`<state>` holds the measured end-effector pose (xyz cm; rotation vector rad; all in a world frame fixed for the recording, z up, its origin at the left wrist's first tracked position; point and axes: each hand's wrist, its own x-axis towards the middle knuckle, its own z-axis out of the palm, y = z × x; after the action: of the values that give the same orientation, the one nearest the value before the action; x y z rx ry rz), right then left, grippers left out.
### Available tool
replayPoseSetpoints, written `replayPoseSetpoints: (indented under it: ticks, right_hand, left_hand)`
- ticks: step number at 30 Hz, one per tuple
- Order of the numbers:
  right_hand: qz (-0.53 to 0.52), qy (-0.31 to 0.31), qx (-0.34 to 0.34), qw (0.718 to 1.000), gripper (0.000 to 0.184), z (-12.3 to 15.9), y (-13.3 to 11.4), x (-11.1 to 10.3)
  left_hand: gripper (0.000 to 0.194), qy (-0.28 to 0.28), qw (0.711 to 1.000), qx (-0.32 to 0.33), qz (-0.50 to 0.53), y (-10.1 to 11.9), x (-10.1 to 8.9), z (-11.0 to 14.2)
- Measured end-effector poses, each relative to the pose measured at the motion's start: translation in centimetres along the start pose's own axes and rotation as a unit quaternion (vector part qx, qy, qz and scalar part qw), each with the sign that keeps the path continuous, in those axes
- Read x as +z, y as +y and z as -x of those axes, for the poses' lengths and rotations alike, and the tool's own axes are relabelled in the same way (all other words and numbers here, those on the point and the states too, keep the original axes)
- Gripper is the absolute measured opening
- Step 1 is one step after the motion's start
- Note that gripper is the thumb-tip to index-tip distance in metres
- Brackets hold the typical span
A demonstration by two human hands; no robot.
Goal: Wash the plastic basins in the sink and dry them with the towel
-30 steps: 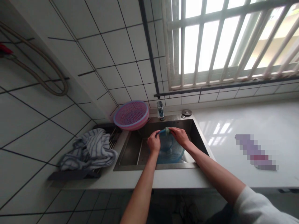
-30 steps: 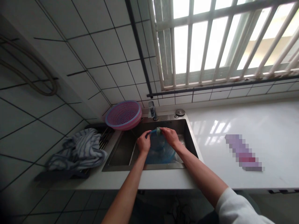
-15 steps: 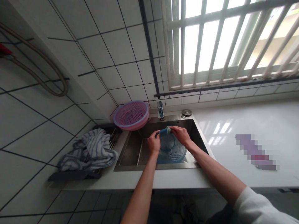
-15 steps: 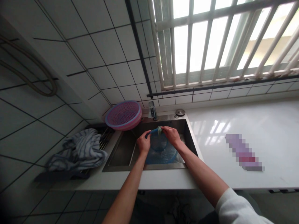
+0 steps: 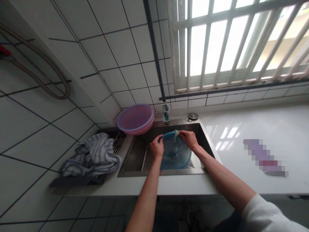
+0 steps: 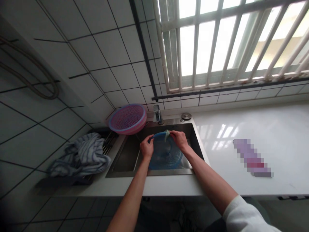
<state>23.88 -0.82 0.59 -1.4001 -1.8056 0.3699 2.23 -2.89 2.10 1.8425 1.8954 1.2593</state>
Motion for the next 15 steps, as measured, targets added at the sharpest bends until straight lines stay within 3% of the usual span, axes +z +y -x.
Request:
replayPoseSetpoints:
  ticks: [3,8,11,15]
  right_hand:
    - [0.014,0.000,0.026,1.000,0.023,0.0,0.8,-0.6]
    - [0.023,-0.065,-0.081,0.994,0.029,0.4,-1.4,0.8]
    - [0.036,-0.063,-0.083,0.994,0.029,0.2,-1.6,0.8]
    - [0.063,-0.015,-0.023,0.998,0.029,-0.1,0.0,-0.1]
  left_hand:
    - [0.024,-0.008,1.000,0.027,0.007,0.1,0.0,-0.2]
    - [0.028,-0.083,0.991,0.102,-0.013,0.7,0.9,0.4]
    - [0.026,-0.054,0.997,0.059,-0.001,0.3,0.5,0.2]
    - [0.023,0.010,1.000,-0.019,-0.002,-0.3,-0.1,-0.1]
